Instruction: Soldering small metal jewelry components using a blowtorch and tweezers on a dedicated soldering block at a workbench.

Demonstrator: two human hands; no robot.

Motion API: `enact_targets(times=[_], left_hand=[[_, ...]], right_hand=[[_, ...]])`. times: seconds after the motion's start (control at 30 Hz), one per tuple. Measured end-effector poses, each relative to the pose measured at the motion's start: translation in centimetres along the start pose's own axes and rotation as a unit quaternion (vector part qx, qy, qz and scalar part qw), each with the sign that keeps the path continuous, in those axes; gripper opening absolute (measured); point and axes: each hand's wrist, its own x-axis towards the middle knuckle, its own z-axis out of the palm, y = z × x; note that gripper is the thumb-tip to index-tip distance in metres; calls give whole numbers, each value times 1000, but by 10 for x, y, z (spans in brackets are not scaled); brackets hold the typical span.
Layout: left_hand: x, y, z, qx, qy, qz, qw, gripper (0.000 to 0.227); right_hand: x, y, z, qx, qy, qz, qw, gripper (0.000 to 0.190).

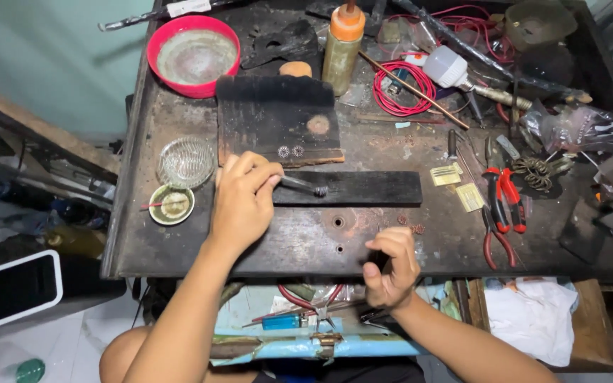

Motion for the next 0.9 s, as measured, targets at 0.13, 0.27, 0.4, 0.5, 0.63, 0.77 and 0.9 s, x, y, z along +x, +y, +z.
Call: enact_targets(times=[0.13,0.27,0.4,0.5,0.63,0.77,0.9], left_hand=[[2,-5,5,-17,-1,13,1000,10],[3,-4,6,-19,-37,17,999,15],[3,-4,10,-33,-47,11,998,14],[2,-3,11,-23,-39,15,999,14],[-1,-3,10,-26,-52,-2,998,13],[0,-3,7,-31,-63,-9,998,13],[0,-2,5,-37,-62,-16,997,12]], right_hand=[[16,-17,0,-4,-12,4,1000,39],[29,-31,4,-35,-27,16,999,41],[30,-31,4,-31,-27,15,999,41],[30,-31,4,-33,-26,14,999,41],[28,-32,2,-33,-36,18,999,42],[31,-34,1,-32,-47,22,998,41],[36,-36,0,-30,-60,25,997,41]])
